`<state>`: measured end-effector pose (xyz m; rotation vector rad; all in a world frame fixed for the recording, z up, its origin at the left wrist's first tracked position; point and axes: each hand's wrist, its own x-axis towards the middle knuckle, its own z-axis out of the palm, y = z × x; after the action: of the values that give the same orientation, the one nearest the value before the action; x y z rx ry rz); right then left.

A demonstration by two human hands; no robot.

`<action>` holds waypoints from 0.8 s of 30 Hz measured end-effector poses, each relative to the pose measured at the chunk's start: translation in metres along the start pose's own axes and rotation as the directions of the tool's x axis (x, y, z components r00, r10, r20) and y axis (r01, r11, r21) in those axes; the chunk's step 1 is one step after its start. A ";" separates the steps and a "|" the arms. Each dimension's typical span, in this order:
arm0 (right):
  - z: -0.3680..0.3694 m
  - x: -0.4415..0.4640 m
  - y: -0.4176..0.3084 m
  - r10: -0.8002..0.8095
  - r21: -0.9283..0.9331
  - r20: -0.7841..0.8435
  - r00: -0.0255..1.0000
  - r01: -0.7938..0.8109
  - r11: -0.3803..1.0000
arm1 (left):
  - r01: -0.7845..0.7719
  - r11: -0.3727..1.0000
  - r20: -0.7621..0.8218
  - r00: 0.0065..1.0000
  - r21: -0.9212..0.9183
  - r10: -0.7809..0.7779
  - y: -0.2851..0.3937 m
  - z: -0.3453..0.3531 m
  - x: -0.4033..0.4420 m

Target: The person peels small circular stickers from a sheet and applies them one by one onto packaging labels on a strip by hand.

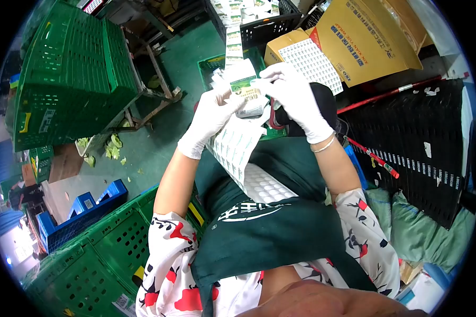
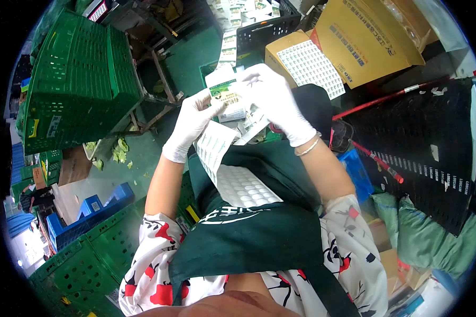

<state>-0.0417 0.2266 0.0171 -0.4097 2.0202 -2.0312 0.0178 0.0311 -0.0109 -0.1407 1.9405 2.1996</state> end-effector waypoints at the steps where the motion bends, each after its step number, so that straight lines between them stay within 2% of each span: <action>1: 0.000 0.000 -0.001 0.035 -0.069 0.044 0.998 -0.032 0.997 | -0.004 1.000 0.006 1.000 0.005 0.004 -0.001 0.001 -0.001; 3: 0.009 0.002 0.007 -0.137 -0.342 -0.001 0.991 0.129 0.931 | -0.001 0.998 0.005 1.000 0.056 0.001 -0.004 0.000 -0.001; 5: 0.013 0.002 0.009 -0.174 -0.576 -0.123 0.977 0.072 0.814 | 0.014 0.989 -0.008 1.000 0.150 -0.013 -0.005 -0.003 -0.001; 6: 0.014 0.003 0.009 -0.205 -0.677 -0.178 0.962 0.031 0.735 | 0.010 0.992 -0.005 1.000 0.122 -0.010 -0.004 -0.003 -0.002; 8: 0.005 0.006 0.006 0.080 -0.315 0.020 0.997 -0.070 0.947 | 0.005 0.998 0.007 1.000 0.064 -0.005 0.003 -0.001 -0.007; 9: -0.001 0.006 0.002 0.186 -0.124 0.155 0.970 -0.168 0.978 | 0.021 1.000 -0.015 1.000 0.016 -0.020 0.007 0.001 -0.007; 10: -0.005 0.004 -0.004 0.209 -0.047 0.256 0.944 -0.204 0.978 | 0.033 0.999 -0.038 0.999 -0.034 -0.035 0.011 0.001 -0.007; 12: -0.010 -0.002 -0.016 0.282 -0.181 0.419 0.863 -0.225 0.957 | 0.030 0.997 -0.079 0.996 -0.072 -0.036 0.014 -0.007 -0.004; 13: -0.013 -0.003 -0.019 0.322 -0.248 0.493 0.808 -0.224 0.942 | 0.121 0.985 -0.081 0.988 -0.123 -0.132 0.010 -0.015 0.001; 14: -0.016 -0.004 -0.016 0.367 -0.285 0.503 0.783 -0.251 0.925 | 0.106 0.985 -0.050 0.992 -0.138 -0.114 0.010 -0.018 0.002; 15: -0.019 -0.003 -0.011 0.291 -0.216 0.421 0.859 -0.217 0.952 | 0.091 0.984 -0.018 0.995 -0.153 -0.095 0.010 -0.019 0.003; 17: -0.022 -0.001 -0.004 0.139 -0.089 0.219 0.966 -0.122 0.989 | 0.046 0.998 -0.052 0.997 -0.035 -0.048 0.011 -0.012 0.002; 18: -0.024 0.001 -0.009 0.147 0.002 0.140 0.979 -0.149 0.989 | 0.066 0.998 -0.067 0.996 -0.004 -0.066 0.015 -0.005 0.000; 19: -0.022 0.002 -0.008 0.079 -0.026 0.115 0.990 -0.077 0.997 | 0.023 0.999 -0.055 0.998 -0.026 -0.025 0.009 -0.002 0.001; 21: -0.013 0.005 -0.006 -0.062 -0.084 0.073 0.995 0.068 0.994 | 0.010 0.999 -0.037 0.999 0.043 -0.008 0.000 0.000 0.003; 23: -0.001 0.008 -0.003 -0.059 -0.140 0.069 0.996 0.068 0.988 | 0.024 0.998 -0.013 1.000 0.062 -0.023 -0.001 0.003 0.001; 24: 0.004 0.010 0.003 -0.151 -0.238 0.044 0.988 0.157 0.959 | 0.047 0.996 0.005 0.999 0.073 -0.048 0.001 0.004 0.000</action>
<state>-0.0498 0.2194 0.0145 -0.6553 2.2932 -1.8559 0.0178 0.0346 -0.0099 -0.1658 1.9897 2.0937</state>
